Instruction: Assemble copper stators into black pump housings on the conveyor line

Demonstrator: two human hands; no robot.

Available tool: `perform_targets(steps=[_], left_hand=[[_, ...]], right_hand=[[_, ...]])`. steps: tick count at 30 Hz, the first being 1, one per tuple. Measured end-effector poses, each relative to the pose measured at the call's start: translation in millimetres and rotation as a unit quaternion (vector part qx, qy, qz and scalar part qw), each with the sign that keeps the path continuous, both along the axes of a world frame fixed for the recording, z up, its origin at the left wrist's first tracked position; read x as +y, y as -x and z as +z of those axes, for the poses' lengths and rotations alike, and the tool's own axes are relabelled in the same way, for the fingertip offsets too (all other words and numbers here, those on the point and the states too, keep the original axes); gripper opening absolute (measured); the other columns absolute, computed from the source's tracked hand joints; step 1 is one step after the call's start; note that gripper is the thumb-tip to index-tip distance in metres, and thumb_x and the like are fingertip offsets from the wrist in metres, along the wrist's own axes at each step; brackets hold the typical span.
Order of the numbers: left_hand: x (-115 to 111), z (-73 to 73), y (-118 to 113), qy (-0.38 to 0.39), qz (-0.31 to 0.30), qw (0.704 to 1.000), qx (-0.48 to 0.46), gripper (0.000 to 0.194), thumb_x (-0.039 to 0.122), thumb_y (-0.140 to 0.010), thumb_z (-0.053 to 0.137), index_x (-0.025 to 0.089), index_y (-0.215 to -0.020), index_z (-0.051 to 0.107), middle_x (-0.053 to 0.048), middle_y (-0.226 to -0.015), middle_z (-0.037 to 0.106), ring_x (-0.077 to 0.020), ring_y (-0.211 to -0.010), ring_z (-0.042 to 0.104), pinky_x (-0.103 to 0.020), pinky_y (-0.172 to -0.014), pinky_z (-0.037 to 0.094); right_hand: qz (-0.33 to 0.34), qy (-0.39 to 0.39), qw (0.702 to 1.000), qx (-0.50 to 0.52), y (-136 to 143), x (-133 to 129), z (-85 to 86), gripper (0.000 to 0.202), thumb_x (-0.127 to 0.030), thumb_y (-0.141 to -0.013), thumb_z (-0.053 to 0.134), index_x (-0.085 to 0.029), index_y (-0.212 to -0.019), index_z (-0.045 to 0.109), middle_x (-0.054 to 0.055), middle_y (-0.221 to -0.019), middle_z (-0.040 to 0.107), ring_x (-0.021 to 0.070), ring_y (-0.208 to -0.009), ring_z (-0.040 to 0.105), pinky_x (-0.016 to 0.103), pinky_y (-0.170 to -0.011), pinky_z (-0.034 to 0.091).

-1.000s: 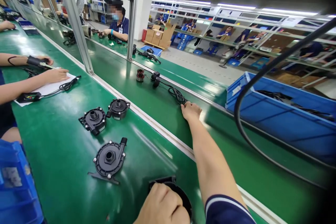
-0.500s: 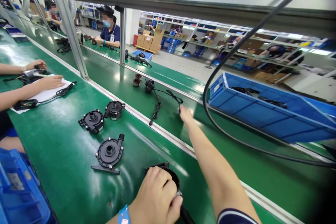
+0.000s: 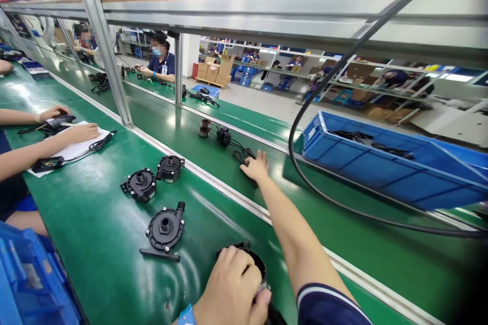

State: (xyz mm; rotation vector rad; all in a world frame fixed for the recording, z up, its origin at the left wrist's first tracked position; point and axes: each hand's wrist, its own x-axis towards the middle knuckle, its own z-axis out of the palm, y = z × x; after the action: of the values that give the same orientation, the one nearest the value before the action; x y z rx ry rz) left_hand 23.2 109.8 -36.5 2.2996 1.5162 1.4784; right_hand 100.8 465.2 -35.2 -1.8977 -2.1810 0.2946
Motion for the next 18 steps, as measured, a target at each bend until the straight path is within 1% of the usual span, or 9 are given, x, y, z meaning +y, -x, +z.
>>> perform_targets(steps=[1, 3, 5, 7, 9, 11, 13, 15, 18], left_hand=[[2, -4.4, -2, -0.013, 0.007, 1.000, -0.001, 0.010, 0.023, -0.081, 0.060, 0.019, -0.087, 0.053, -0.005, -0.088, 0.059, -0.0202, -0.078, 0.051, -0.036, -0.069, 0.044], [7, -12.6, -5, -0.041, 0.022, 0.999, -0.005, 0.012, 0.026, -0.080, 0.061, 0.019, -0.086, 0.053, -0.005, -0.086, 0.057, -0.0200, -0.077, 0.050, -0.035, -0.066, 0.042], [9, -16.9, -7, -0.052, 0.033, 0.998, -0.005, 0.013, 0.028, -0.080, 0.061, 0.019, -0.087, 0.053, -0.004, -0.086, 0.057, -0.0202, -0.076, 0.049, -0.035, -0.065, 0.041], [9, -14.8, -6, -0.040, 0.028, 0.999, 0.000, 0.013, 0.026, -0.081, 0.061, 0.020, -0.087, 0.053, -0.005, -0.088, 0.057, -0.0204, -0.077, 0.050, -0.035, -0.067, 0.041], [5, -7.3, -2, -0.022, 0.009, 1.000, 0.007, 0.011, 0.025, -0.083, 0.060, 0.020, -0.088, 0.052, -0.005, -0.090, 0.058, -0.0203, -0.078, 0.050, -0.035, -0.069, 0.043], [0, 2.2, 3, 0.008, -0.011, 1.000, 0.008, 0.007, 0.022, -0.087, 0.058, 0.020, -0.089, 0.052, -0.005, -0.092, 0.059, -0.0203, -0.080, 0.051, -0.036, -0.072, 0.045], [-3, 9.7, 9, 0.044, -0.019, 0.999, 0.003, 0.004, 0.022, -0.092, 0.055, 0.019, -0.089, 0.053, -0.005, -0.093, 0.060, -0.0204, -0.082, 0.052, -0.036, -0.075, 0.046], [-3, 13.4, 14, 0.068, -0.003, 0.998, -0.006, 0.009, 0.022, -0.097, 0.051, 0.019, -0.089, 0.054, -0.006, -0.094, 0.060, -0.0206, -0.084, 0.053, -0.036, -0.076, 0.047], [1, 13.7, 23, 0.067, 0.048, 0.997, -0.010, 0.015, 0.024, -0.100, 0.047, 0.018, -0.091, 0.057, -0.007, -0.095, 0.061, -0.0211, -0.086, 0.054, -0.036, -0.078, 0.048]], right_hand=[[-0.014, 0.000, 1.000, 0.002, -8, 5, 1.8, 0.029, -0.038, -0.089, 0.073, -0.017, -0.108, 0.068, 0.013, -0.156, 0.043, 0.0354, -0.149, 0.031, 0.059, -0.120, 0.027], [-0.032, 0.003, 0.999, 0.010, -23, 11, 4.9, 0.031, -0.039, -0.094, 0.070, -0.015, -0.113, 0.067, 0.012, -0.136, 0.059, 0.0307, -0.131, 0.052, 0.055, -0.111, 0.042], [-0.041, -0.005, 0.999, 0.025, -35, 12, 8.8, 0.030, -0.040, -0.097, 0.068, -0.015, -0.111, 0.066, 0.009, -0.118, 0.065, 0.0242, -0.110, 0.063, 0.047, -0.099, 0.052], [-0.057, -0.035, 0.997, 0.049, -42, 8, 16.9, 0.028, -0.040, -0.099, 0.067, -0.014, -0.109, 0.066, 0.006, -0.108, 0.067, 0.0199, -0.097, 0.065, 0.040, -0.090, 0.056], [-0.080, -0.084, 0.990, 0.080, -47, 2, 31.7, 0.027, -0.039, -0.099, 0.065, -0.014, -0.110, 0.065, 0.006, -0.103, 0.067, 0.0182, -0.090, 0.065, 0.038, -0.085, 0.056], [-0.091, -0.147, 0.979, 0.112, -49, -5, 52.3, 0.026, -0.039, -0.097, 0.064, -0.015, -0.110, 0.064, 0.007, -0.103, 0.068, 0.0204, -0.092, 0.066, 0.038, -0.087, 0.055], [-0.079, -0.210, 0.965, 0.139, -48, -15, 75.0, 0.025, -0.040, -0.092, 0.064, -0.018, -0.105, 0.063, 0.009, -0.105, 0.069, 0.0245, -0.098, 0.065, 0.039, -0.091, 0.052], [-0.050, -0.260, 0.951, 0.161, -46, -27, 96.1, 0.023, -0.040, -0.087, 0.065, -0.021, -0.099, 0.062, 0.009, -0.103, 0.070, 0.0263, -0.099, 0.065, 0.037, -0.092, 0.051], [-0.011, -0.313, 0.931, 0.188, -43, -49, 121.1, 0.018, -0.037, -0.081, 0.066, -0.022, -0.087, 0.057, 0.006, -0.095, 0.067, 0.0238, -0.091, 0.063, 0.034, -0.088, 0.050]])
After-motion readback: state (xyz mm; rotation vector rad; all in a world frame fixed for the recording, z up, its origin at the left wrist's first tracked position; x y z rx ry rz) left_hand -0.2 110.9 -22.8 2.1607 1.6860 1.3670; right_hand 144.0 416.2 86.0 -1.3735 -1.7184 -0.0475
